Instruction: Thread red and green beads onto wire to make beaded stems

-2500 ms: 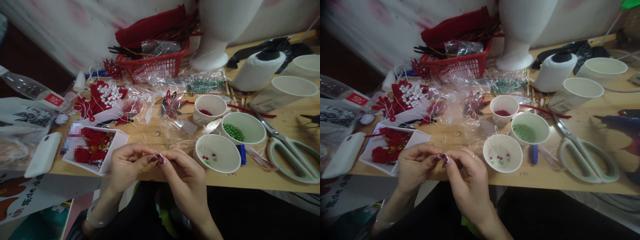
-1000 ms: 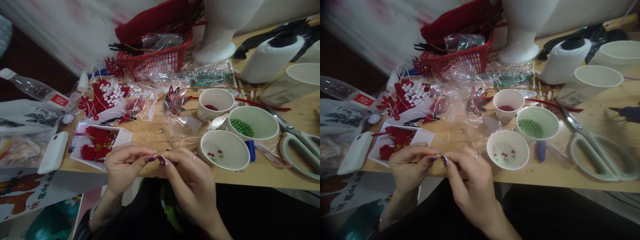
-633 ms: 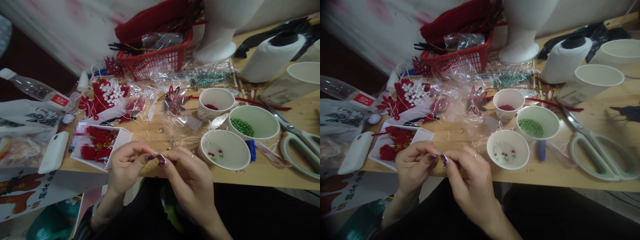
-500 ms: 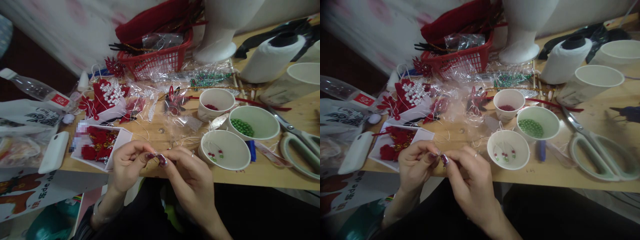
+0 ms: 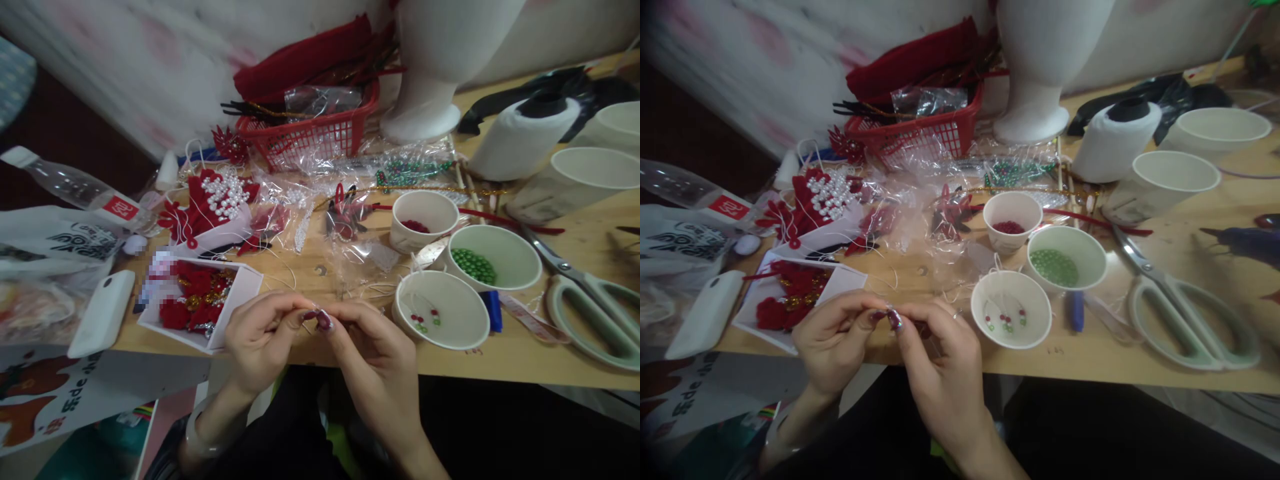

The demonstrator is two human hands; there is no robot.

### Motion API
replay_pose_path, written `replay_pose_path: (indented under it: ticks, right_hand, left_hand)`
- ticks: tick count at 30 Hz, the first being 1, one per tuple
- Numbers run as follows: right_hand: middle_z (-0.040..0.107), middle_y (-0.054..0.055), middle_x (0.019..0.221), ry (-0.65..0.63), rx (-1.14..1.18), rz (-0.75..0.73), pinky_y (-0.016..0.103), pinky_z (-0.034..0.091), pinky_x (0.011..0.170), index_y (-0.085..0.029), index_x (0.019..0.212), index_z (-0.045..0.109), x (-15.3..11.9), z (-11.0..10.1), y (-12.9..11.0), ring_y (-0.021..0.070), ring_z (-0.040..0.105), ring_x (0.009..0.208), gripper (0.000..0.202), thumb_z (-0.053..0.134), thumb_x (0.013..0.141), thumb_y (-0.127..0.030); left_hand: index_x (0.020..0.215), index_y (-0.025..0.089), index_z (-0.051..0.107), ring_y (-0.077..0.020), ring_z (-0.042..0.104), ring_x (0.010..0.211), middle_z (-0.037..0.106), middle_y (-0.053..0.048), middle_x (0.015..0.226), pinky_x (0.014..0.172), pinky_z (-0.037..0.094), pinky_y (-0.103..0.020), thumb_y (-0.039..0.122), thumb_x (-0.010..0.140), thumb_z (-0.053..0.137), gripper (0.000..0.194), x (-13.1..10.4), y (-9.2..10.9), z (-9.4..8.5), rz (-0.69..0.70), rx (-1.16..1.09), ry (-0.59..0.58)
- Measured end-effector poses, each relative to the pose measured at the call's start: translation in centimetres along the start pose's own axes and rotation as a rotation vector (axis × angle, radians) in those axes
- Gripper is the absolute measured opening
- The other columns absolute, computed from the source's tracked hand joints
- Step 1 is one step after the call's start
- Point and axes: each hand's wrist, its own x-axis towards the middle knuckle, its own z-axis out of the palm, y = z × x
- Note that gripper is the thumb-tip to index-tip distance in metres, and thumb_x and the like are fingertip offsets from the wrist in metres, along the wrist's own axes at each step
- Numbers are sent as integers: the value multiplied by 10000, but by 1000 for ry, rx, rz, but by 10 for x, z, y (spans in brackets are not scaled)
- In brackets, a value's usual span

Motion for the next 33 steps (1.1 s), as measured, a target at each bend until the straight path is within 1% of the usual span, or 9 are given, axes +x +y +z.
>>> replay_pose_path:
  ticks: [2,5,9,15,18,21,27,30,33]
  right_hand:
    - [734,-22,860,-3,38,28,237,523,711,-269,980,754,0,0,0,126,675,802,176,650,897,-154]
    - [755,-16,856,-6,84,59,243,537,709,-268,954,764,-1,1,-1,131,691,781,168,658,891,-154]
    - [758,-8,832,14,83,59,253,543,694,-275,952,773,-1,1,-1,138,695,753,174,663,887,-157]
    - [750,2,808,60,71,63,234,557,670,-253,931,771,0,3,1,137,700,732,159,659,877,-154]
    - [758,5,802,69,74,82,219,560,666,-242,892,770,1,5,0,134,702,722,137,663,869,-160]
    - [765,4,815,70,108,99,208,562,683,-241,881,770,0,6,-1,131,705,737,127,675,857,-160]
    - [757,-7,722,69,244,176,162,559,623,-226,823,766,2,7,-2,108,691,661,67,712,827,-186]
    - [758,-2,735,79,237,173,167,563,637,-223,829,765,3,7,-1,112,696,678,65,715,828,-182]
    - [765,0,772,59,207,167,185,573,661,-233,861,761,1,5,2,122,707,711,65,706,851,-200]
  left_hand:
    - [815,215,726,-97,659,591,729,28,698,545,511,-165,173,845,690,63,0,-2,0,-4,-42,-9]
    - [785,212,728,-80,634,529,719,34,673,486,481,-145,201,839,701,61,-2,-5,1,-46,-102,-5]
    - [786,204,722,-81,630,499,722,26,666,460,477,-140,167,842,681,79,-3,-4,4,-99,-103,10]
    - [787,210,727,-86,627,502,729,22,675,463,486,-152,162,834,682,82,-4,-2,8,-53,15,67]
    - [782,211,729,-97,637,519,730,18,668,477,497,-162,153,836,676,96,-3,-1,7,-36,68,65]
    - [777,216,735,-103,646,537,725,21,656,491,501,-165,155,837,674,104,-1,1,5,-32,37,52]
    - [721,206,746,-115,653,526,720,11,620,497,513,-169,241,828,710,119,1,-3,3,-119,-95,13]
    - [725,194,756,-125,651,516,728,-11,632,475,514,-178,292,821,724,140,-2,-6,4,-176,-95,26]
    - [740,187,747,-109,619,474,720,-13,629,442,496,-168,315,824,717,156,-5,-8,3,-236,-118,3]
